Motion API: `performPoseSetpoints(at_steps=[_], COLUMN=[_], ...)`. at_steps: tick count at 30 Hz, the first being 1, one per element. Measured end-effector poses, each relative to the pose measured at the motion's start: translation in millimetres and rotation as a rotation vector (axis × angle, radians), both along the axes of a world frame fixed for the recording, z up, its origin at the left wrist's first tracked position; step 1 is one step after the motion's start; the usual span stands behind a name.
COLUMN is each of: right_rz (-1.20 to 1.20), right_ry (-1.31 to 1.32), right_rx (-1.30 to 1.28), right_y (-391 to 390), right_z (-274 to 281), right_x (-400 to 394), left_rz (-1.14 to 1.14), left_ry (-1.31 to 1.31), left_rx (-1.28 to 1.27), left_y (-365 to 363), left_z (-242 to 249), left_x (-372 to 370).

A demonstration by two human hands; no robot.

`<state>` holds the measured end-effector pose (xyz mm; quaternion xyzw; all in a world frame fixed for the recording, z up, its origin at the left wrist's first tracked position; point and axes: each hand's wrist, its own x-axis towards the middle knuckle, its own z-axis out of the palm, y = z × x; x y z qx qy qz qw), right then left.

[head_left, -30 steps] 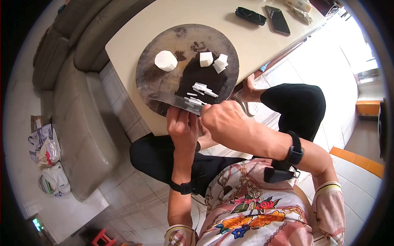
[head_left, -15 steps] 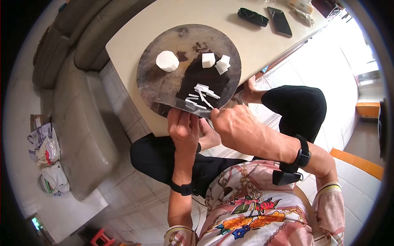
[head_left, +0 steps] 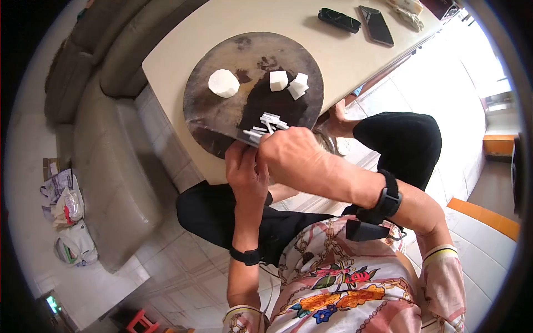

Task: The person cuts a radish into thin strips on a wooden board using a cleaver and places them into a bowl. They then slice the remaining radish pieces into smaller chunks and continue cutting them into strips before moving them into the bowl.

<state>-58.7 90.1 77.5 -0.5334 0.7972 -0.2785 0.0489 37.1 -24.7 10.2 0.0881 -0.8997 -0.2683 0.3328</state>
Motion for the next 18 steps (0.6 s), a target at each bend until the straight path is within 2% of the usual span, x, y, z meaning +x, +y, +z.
performPoseSetpoints(at_steps=[3,8,14,18], right_rz=[0.003,0.031,0.083,0.035], right_ry=[-0.018,-0.036,0.007,-0.012], right_rx=[-0.027,0.091,0.057,0.086], right_y=[20.3,34.4,29.8,7.6], right_z=[3.2,14.7,9.2,3.3], right_x=[-5.9,6.1,5.4,3.2], left_rz=[0.02,0.025,0.017,0.01], left_ry=[0.05,0.048,0.067,0.057], left_rx=[-0.003,-0.052,-0.026,-0.04], left_y=[-0.8,-2.4,-2.4,-1.7], left_z=[-1.9,-6.3,-6.2,-6.2], left_x=[-3.7,-3.5,-2.6,-2.3])
